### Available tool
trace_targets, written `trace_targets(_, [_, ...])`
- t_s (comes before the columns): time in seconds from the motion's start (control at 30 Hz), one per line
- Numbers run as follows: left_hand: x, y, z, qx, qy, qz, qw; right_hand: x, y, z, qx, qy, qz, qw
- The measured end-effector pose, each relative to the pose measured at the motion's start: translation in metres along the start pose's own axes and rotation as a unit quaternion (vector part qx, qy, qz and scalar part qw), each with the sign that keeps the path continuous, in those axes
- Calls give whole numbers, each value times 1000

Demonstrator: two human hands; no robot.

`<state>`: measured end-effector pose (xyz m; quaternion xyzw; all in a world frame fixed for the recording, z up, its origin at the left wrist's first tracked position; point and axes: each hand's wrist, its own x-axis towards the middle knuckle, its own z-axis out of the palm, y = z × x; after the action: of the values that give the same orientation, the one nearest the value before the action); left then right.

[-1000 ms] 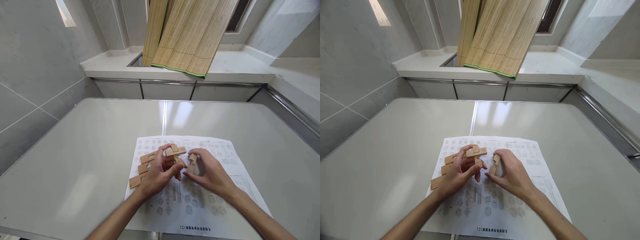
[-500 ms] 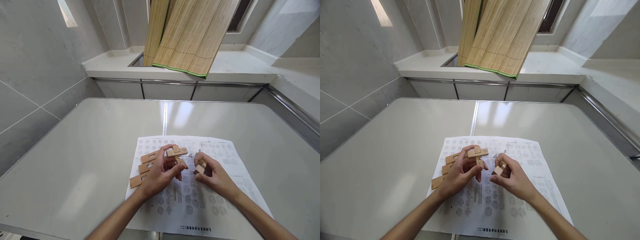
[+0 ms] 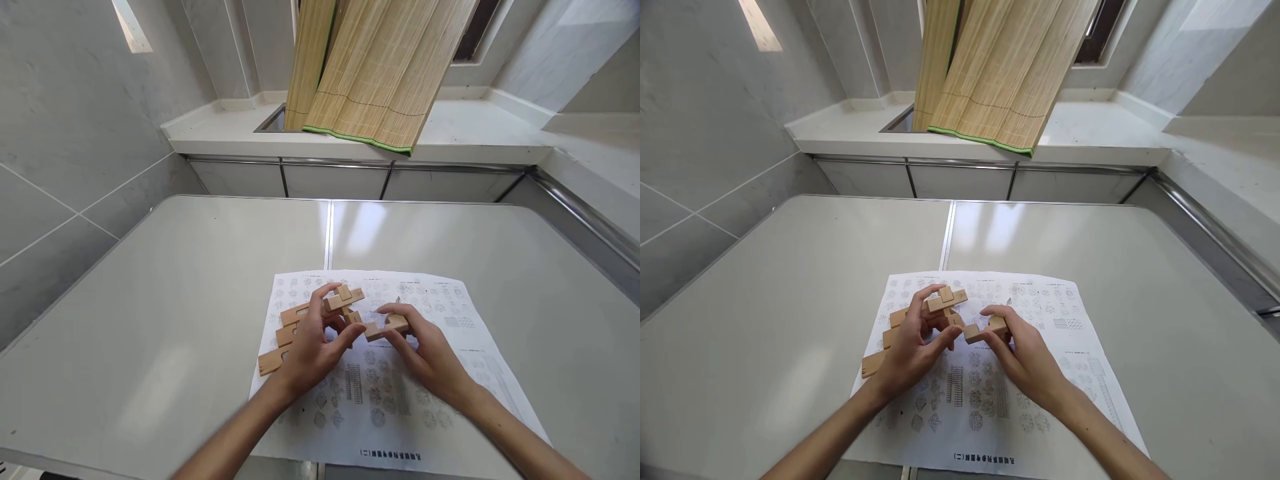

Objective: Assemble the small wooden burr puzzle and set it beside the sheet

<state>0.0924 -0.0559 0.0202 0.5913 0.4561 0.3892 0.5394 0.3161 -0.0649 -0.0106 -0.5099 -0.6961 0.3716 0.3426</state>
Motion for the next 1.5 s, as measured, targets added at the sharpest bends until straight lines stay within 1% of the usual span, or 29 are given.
trace_targets(0.1, [0,-4,0,52,8,27,998,-1,1,1,-27,28,-57,998])
trace_targets(0.2, [0,-4,0,43,2,19,999,1,-1,0,-50,42,-104,992])
trace_targets(0.3, [0,-3,0,27,-13,14,999,2,-3,-1,-59,48,-99,992])
trace_targets(0.5, [-2,-4,-1,91,-17,27,995,3,-3,-3,-75,62,-112,989])
trace_targets(0.63, [-3,-3,-1,128,-29,31,991,3,-5,-3,-96,72,-145,982])
trace_targets(0.73, [-2,-3,-2,146,-32,33,988,1,-8,-3,-112,96,-172,974])
trace_targets(0.93, [-3,-2,-2,159,-38,33,986,0,-10,-1,-121,126,-192,966])
trace_targets(1.03, [-4,-2,-1,165,-63,39,983,0,-10,0,-119,123,-195,966])
trace_targets(1.1, [-4,-2,0,170,-81,45,981,-1,-11,0,-119,109,-195,968])
trace_targets(1.23, [-3,-5,-1,183,-91,56,977,-2,-11,0,-122,87,-196,969])
trace_targets(1.4, [-3,-6,-3,182,-123,64,974,-2,-13,0,-106,94,-195,970])
trace_targets(1.5, [-3,-7,-3,192,-132,70,970,-1,-13,-1,-96,80,-215,969])
